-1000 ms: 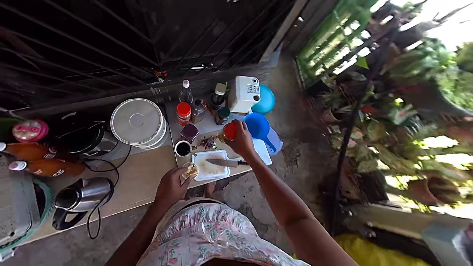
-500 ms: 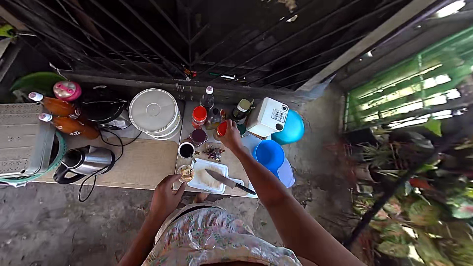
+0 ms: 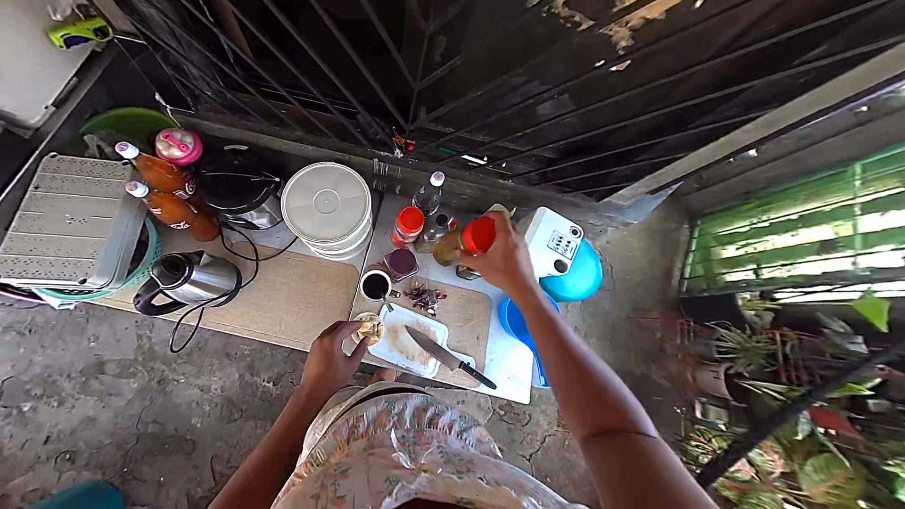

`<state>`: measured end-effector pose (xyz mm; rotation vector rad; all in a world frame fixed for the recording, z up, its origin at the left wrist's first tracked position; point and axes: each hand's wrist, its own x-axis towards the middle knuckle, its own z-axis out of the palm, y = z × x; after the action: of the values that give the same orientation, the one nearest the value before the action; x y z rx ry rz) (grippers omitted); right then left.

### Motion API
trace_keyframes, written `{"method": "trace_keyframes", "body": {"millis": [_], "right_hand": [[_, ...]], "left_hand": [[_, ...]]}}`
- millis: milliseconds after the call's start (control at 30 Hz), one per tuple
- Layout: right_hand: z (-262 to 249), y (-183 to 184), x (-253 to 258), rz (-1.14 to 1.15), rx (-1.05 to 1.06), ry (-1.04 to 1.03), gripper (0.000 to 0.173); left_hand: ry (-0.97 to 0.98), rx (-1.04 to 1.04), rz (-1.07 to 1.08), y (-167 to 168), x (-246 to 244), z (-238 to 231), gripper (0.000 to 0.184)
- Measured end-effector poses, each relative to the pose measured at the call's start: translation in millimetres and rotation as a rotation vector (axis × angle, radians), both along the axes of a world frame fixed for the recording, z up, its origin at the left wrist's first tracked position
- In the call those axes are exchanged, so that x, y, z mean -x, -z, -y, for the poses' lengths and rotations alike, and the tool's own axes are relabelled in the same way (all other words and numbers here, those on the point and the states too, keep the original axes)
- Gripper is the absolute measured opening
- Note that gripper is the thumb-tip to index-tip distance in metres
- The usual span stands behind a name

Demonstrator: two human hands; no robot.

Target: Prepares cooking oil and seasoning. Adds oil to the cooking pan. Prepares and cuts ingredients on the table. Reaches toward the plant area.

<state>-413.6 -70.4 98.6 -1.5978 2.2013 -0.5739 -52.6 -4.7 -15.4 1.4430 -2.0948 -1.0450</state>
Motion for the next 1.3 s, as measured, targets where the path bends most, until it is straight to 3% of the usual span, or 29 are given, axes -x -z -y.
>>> {"method": "trace_keyframes", "body": {"millis": [133,233,533,733,900,1033,1133,1200,1300], "right_hand": [[47,-40,-14,-0.038,0.148,-0.118,0.084],[98,-41,-39,-0.048,0.19,-0.19,0.086],[220,61,-89,-0.119,-0.096,-0.203,0.099],[241,122,-99,-0.213,-0.281,-0.179,0.108],[248,148,-95,-0.24,-0.36,-0.098,0.117],[250,142,-97,-0.251,-0.388,-0.09,0.104],[236,120,-93,-0.257,-0.295,-0.152,0.087],[207,97,-89,-0.248,-0.1,-0.184,0.065],[125,89,-75,-0.163,0.441,-0.154,0.033]], "left_hand": [[0.027,0.002,-0.042,6,2,9,0.036],[0.029,0.014,-0.088,7,-1,11,0.035],[-0.155,0.062,-0.075,12,-71,-8,0.034],[-0.286,0.007,0.0,25,-126,-27,0.035],[-0.262,0.002,0.013,24,-142,-19,0.035],[-0.184,0.01,0.013,20,-138,2,0.036],[-0.099,-0.008,0.01,15,-130,17,0.037],[-0.064,0.0,-0.002,16,-125,26,0.037],[-0.02,0.014,-0.009,21,-117,35,0.036]]}}
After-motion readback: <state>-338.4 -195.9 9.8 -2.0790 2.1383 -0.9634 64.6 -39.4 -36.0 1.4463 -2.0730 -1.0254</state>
